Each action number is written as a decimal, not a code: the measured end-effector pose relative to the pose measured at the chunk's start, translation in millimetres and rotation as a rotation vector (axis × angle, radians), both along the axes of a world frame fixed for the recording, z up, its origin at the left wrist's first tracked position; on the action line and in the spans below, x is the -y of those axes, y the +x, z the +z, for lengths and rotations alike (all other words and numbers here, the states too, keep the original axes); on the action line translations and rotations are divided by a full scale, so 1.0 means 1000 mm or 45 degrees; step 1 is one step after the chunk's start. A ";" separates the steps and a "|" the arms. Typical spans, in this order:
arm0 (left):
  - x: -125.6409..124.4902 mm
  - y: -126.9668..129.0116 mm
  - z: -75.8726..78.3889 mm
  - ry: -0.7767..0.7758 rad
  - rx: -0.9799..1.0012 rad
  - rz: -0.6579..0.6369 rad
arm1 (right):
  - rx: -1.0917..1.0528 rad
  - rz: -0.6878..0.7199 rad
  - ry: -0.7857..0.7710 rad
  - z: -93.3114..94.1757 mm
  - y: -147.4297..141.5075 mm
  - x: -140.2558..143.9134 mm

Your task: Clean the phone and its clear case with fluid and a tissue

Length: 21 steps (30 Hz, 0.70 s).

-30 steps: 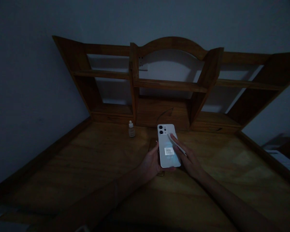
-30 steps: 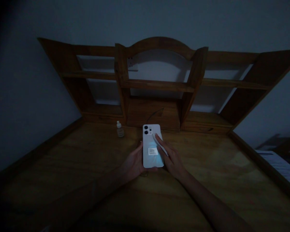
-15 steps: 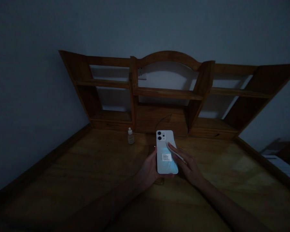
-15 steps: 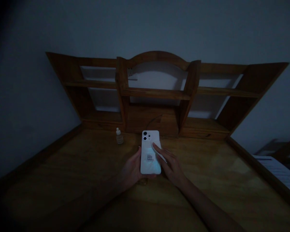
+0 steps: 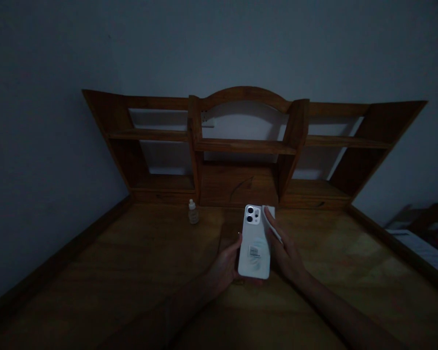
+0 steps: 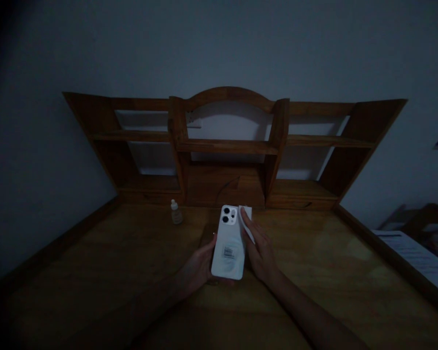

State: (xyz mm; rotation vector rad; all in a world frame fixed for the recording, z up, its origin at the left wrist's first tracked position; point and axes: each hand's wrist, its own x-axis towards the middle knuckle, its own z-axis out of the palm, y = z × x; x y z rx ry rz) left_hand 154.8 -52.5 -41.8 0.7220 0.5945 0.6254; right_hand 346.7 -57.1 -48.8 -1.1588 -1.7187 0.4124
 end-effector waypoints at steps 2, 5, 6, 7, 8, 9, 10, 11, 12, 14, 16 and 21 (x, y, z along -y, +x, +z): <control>0.000 0.000 -0.001 -0.002 -0.004 0.002 | -0.018 0.002 0.012 -0.001 0.000 -0.001; -0.001 0.000 0.000 -0.031 -0.004 0.017 | -0.057 0.021 0.008 -0.002 0.001 -0.002; -0.001 0.000 0.001 -0.048 0.006 0.023 | -0.064 0.027 0.000 -0.002 0.001 -0.002; -0.001 0.000 0.001 -0.067 0.022 0.029 | -0.064 0.038 -0.009 -0.002 0.001 -0.002; -0.002 0.000 0.002 -0.086 0.042 0.037 | -0.056 0.059 -0.020 -0.001 0.001 -0.002; -0.003 -0.001 0.002 -0.103 0.064 0.050 | -0.041 0.088 -0.031 0.000 0.000 -0.002; -0.004 -0.002 0.002 -0.117 0.087 0.066 | -0.021 0.121 -0.043 0.000 0.000 -0.002; -0.005 -0.002 0.002 -0.128 0.109 0.082 | 0.003 0.157 -0.056 0.001 -0.001 -0.002; -0.006 -0.003 0.002 -0.138 0.129 0.098 | 0.026 0.188 -0.069 0.002 -0.002 -0.001; -0.007 -0.005 0.000 -0.145 0.155 0.120 | 0.057 0.239 -0.093 0.003 -0.003 -0.001; -0.008 -0.006 -0.002 -0.132 0.165 0.134 | 0.056 0.286 -0.107 0.004 -0.003 -0.002; -0.009 -0.006 -0.006 -0.104 0.175 0.172 | 0.076 0.375 -0.118 0.003 -0.001 -0.004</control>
